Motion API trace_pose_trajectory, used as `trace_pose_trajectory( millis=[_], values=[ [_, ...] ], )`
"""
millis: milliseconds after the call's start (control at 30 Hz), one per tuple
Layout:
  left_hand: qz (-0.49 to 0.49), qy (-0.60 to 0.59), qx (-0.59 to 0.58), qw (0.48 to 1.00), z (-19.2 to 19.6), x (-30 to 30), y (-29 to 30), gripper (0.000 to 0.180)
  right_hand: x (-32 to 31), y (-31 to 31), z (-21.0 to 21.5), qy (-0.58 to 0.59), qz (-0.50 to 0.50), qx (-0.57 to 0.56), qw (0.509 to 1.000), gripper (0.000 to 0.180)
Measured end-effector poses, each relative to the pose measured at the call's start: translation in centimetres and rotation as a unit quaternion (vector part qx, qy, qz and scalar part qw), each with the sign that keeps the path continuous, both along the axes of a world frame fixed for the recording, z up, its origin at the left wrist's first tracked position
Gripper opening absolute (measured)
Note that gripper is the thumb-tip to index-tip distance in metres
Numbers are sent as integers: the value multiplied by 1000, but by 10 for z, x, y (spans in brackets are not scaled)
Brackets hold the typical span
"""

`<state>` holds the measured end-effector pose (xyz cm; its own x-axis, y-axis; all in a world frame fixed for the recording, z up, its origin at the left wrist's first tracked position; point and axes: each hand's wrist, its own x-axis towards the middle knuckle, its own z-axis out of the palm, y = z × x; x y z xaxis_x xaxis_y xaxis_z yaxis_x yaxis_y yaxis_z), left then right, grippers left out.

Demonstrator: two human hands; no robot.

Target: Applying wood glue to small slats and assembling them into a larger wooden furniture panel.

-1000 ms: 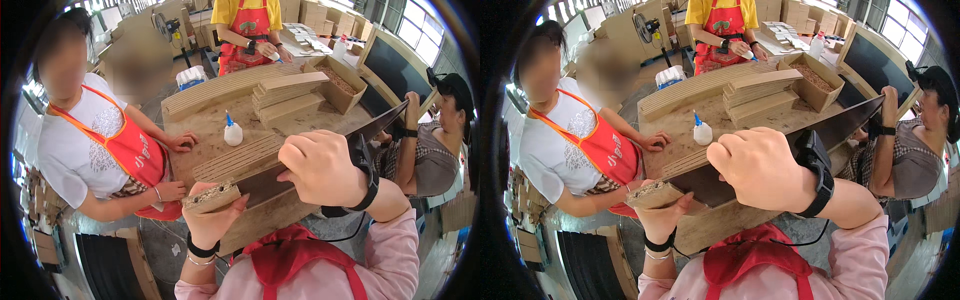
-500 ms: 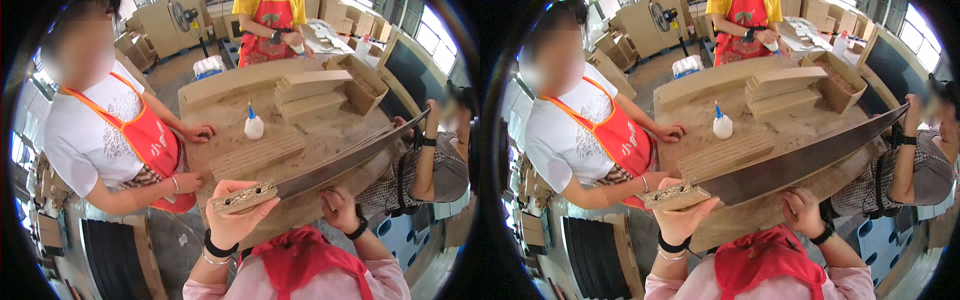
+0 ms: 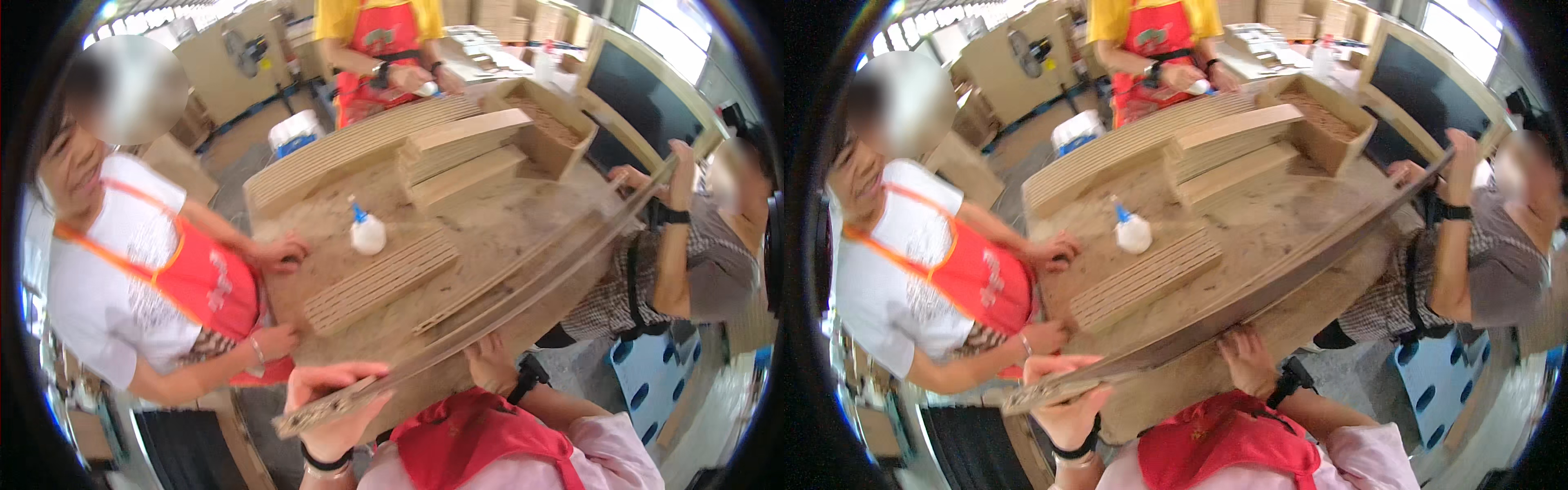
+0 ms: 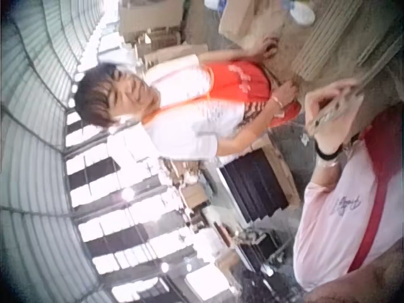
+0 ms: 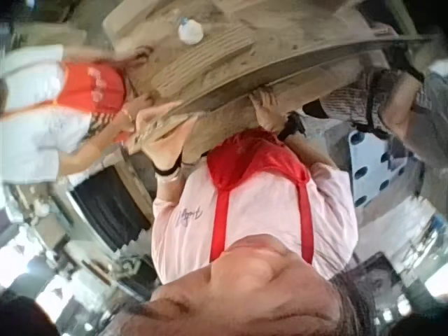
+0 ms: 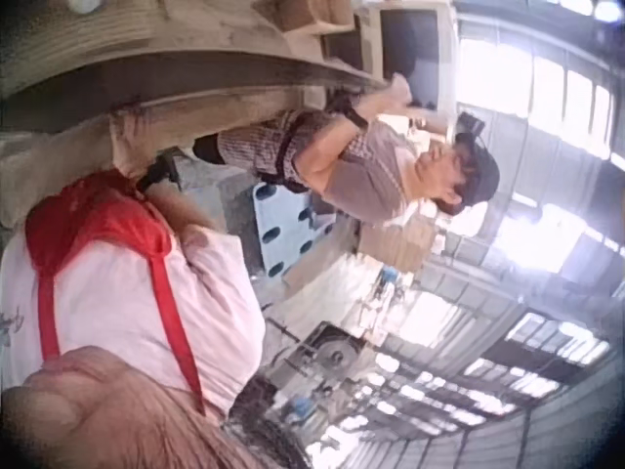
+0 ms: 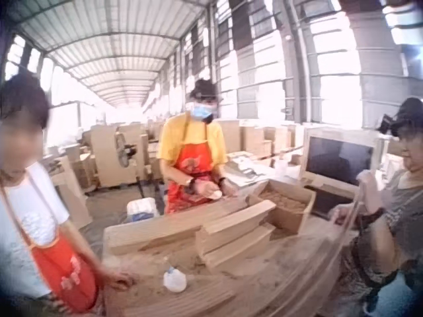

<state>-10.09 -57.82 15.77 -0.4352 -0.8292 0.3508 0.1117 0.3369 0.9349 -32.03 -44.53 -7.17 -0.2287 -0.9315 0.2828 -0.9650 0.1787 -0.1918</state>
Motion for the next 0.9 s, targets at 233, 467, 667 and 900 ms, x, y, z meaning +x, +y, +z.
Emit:
trace_pose_trajectory(
  millis=[233,467,667,900],
  values=[
    [69,-4,11,998,-1,18,8,51,-25,13,37,-118,163,59,978,55],
    [-57,3,-69,996,-6,23,-12,56,-58,-12,305,-253,254,-121,926,15],
    [-39,27,-69,996,-15,4,-9,38,-46,-62,345,80,172,-253,949,50],
    [-66,40,-58,995,-25,4,-7,37,-54,-67,335,83,286,-90,950,63]
  ],
)
